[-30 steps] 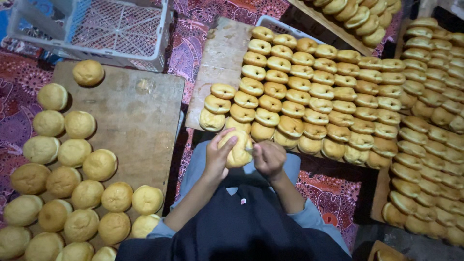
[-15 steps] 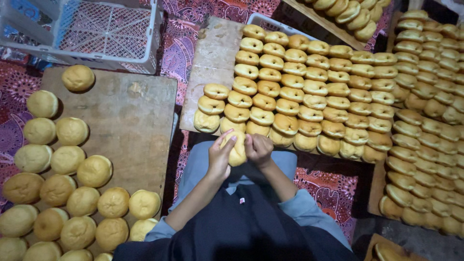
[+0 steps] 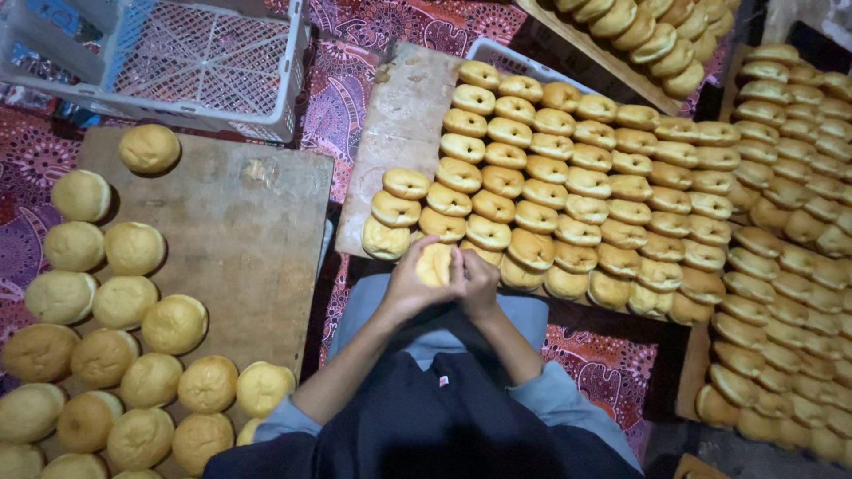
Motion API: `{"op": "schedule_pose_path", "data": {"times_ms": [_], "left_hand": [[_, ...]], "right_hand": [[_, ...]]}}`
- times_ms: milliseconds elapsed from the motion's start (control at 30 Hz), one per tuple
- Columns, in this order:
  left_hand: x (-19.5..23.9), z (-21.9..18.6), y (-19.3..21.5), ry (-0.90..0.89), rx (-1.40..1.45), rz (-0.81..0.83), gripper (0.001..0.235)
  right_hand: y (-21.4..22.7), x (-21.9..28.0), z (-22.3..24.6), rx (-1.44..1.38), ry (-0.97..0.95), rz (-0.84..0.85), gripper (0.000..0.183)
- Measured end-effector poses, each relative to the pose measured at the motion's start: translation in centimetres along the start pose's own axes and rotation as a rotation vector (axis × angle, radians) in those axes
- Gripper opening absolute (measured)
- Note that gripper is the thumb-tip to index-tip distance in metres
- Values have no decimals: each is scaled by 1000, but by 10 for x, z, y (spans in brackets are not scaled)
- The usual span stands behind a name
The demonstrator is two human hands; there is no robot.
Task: The person sits on a mat and uses a small metal tool to poke a hole in the center of each round bun. They pick up buns from a wooden board, puncture them, and place them onto a tray with other processed buns.
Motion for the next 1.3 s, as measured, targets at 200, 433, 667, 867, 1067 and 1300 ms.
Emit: {"op": "schedule_pose_path", "data": {"times_ms": [200,433,667,867,1067,1300], "left_hand": [[-68,-38,13,-272,-326,407,80],[-228,31,70,-15,-403,539,74],[-250,80,43,62,-293,562,56],[-227,44,59,-134,-567,391,51],[-233,60,47,-271,-338,314,47],[-196,63,235,-222,-437,-592,66]], "right_hand": [[54,-32,-39,-61,-303,16,21],[130,-10,-106,-277,-670,-289,30],[148,17,-133,-198,-697,-289,28],[149,19,-135,-209,-675,-285,28],[133,8,-131,-213,-676,-244,30],[109,-6,-126,-393,-698,-117,16]]}}
Point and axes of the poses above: each hand's wrist, its own x-axis away from the middle knuckle, its own y-axis out of the back of the hand, z = x × y, the point moved 10 cm from there along -x, towards the middle knuckle
